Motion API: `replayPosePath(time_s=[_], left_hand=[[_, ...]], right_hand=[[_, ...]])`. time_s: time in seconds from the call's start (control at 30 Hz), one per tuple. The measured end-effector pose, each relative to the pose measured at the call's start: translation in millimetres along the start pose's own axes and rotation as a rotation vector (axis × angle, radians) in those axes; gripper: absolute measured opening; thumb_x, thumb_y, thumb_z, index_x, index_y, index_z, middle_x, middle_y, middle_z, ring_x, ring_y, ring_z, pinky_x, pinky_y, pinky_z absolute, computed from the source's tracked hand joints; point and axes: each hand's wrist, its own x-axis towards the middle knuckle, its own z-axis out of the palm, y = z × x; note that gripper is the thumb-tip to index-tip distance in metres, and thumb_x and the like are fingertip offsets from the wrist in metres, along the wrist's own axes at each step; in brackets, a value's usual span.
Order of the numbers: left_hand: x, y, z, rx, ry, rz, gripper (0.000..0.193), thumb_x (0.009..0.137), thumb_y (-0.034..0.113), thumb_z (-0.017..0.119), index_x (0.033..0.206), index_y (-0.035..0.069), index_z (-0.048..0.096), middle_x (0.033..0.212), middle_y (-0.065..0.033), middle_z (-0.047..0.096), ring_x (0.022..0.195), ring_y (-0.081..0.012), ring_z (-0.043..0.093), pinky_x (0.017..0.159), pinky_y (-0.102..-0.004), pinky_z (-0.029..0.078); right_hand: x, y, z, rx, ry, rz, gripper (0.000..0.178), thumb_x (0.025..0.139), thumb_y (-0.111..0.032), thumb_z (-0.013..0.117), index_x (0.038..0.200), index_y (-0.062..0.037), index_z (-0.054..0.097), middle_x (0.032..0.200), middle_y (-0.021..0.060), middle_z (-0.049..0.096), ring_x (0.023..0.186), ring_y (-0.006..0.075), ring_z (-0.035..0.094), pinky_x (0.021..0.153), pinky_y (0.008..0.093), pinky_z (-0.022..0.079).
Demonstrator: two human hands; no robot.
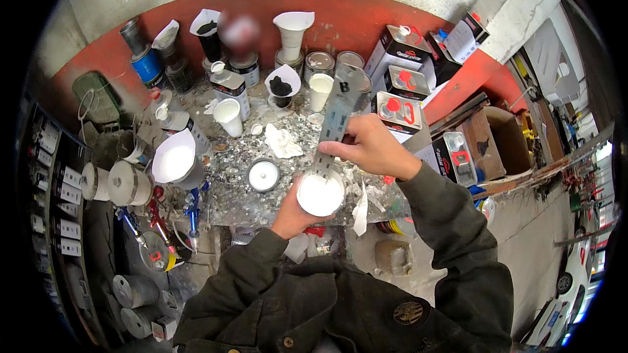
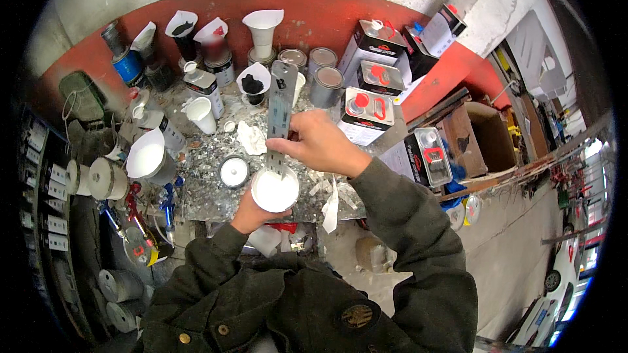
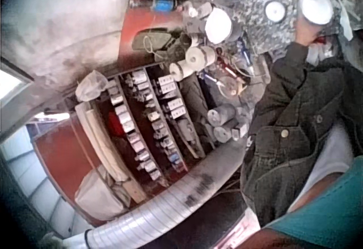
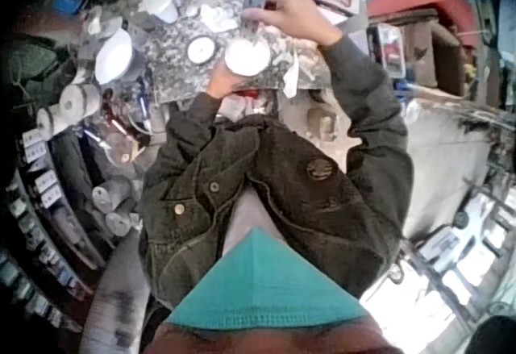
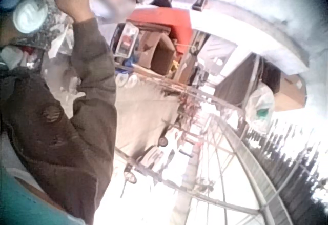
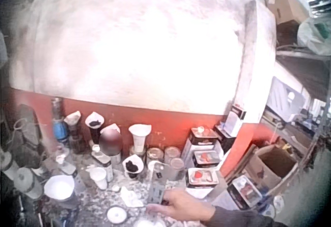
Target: The person pours a white liquid from a metal can into a white plastic cup and stirs it with a metal ruler. They repeat this process, adding more liquid and stirring, then pour the mixture into a larger white container.
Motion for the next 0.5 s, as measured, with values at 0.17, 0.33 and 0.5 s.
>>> replayPosePath(time_s=[0.17, 0.33, 0.5], left_hand=[[-3, -1, 3, -0.107, 0.038, 0.054, 0.098, 0.068, 0.011, 0.094, 0.147, 0.005, 0.036, 0.142, -0.0099, 0.051, 0.134, -0.0226, 0.049, 0.113, -0.0389, 0.039], [0, 8, 1, -0.098, 0.045, 0.088, 0.096, 0.068, 0.011, 0.093, 0.145, 0.004, 0.038, 0.141, -0.0103, 0.052, 0.133, -0.0230, 0.050, 0.113, -0.0391, 0.039], [5, 8, -3, -0.024, 0.084, 0.124, 0.092, 0.066, 0.010, 0.093, 0.142, 0.004, 0.041, 0.137, -0.0103, 0.055, 0.130, -0.0223, 0.052, 0.111, -0.0386, 0.040]], right_hand=[[-7, -27, -20, 0.047, 0.040, -0.357, 0.021, 0.086, -0.019, 0.080, 0.093, -0.0017, 0.071, 0.081, 0.0151, 0.069, 0.071, 0.0321, 0.065, 0.062, 0.0375, 0.048], [-1, -31, -38, 0.056, -0.051, -0.431, 0.014, 0.082, -0.011, 0.082, 0.092, -0.0037, 0.074, 0.085, 0.0070, 0.070, 0.076, 0.0233, 0.066, 0.066, 0.0335, 0.050], [-8, -6, -26, -0.071, -0.039, -0.384, 0.020, 0.085, -0.021, 0.081, 0.088, -0.0022, 0.073, 0.078, 0.0139, 0.067, 0.069, 0.0335, 0.062, 0.061, 0.0363, 0.047]])
